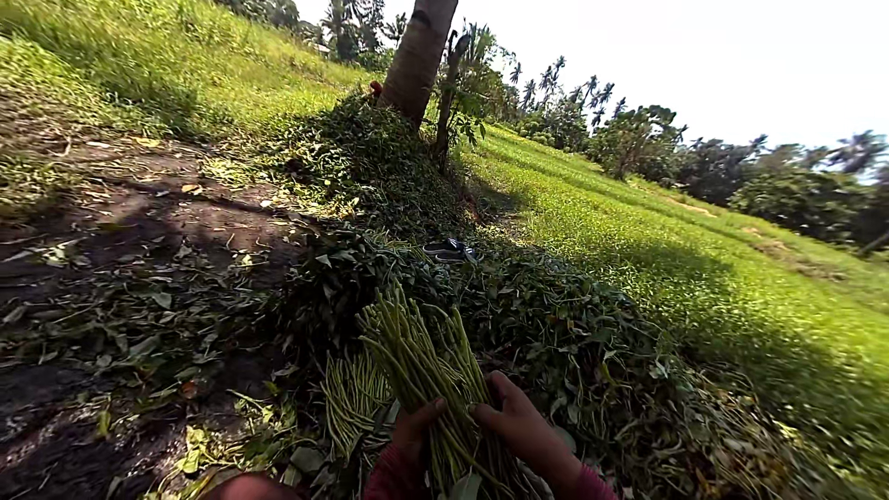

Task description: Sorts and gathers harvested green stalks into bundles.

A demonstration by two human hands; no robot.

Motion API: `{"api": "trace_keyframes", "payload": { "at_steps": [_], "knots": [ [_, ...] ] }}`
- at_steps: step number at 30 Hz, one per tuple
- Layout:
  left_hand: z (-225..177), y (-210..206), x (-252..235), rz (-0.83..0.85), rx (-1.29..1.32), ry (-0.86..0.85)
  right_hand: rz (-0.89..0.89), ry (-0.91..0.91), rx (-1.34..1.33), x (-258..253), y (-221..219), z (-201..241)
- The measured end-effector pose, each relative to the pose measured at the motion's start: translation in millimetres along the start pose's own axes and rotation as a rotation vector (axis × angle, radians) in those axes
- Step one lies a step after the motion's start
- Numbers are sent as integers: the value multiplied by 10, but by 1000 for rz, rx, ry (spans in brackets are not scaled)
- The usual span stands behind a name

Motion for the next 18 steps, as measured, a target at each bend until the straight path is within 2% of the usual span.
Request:
{"api": "trace_keyframes", "payload": {
  "at_steps": [2,5,7,9,11,16,18],
  "knots": [
    [-27,19,-8,-20,-12,3,62,-4,48,-17,-67,8],
    [-50,45,-18,-46,-27,-4,133,-42,334,-3,-236,95],
    [-55,65,-5,-69,-25,-3,131,-70,480,5,-337,153],
    [-34,103,-7,-54,-2,3,125,-79,516,10,-339,193],
    [3,140,-17,-9,35,-6,118,-55,406,1,-263,167],
    [104,53,-35,179,156,-7,122,-27,-331,39,9,17],
    [145,-18,-54,246,210,10,158,-24,-432,84,77,-6]
  ]
}}
Point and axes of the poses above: each hand's wrist, its own x-axis away from the middle knuckle, its own y-axis out of the back of the hand, z = x × y, the point moved 6 cm from there along -x, towards the middle knuckle, and after that the axes turned 9 degrees about z, right-handed, at the moved point
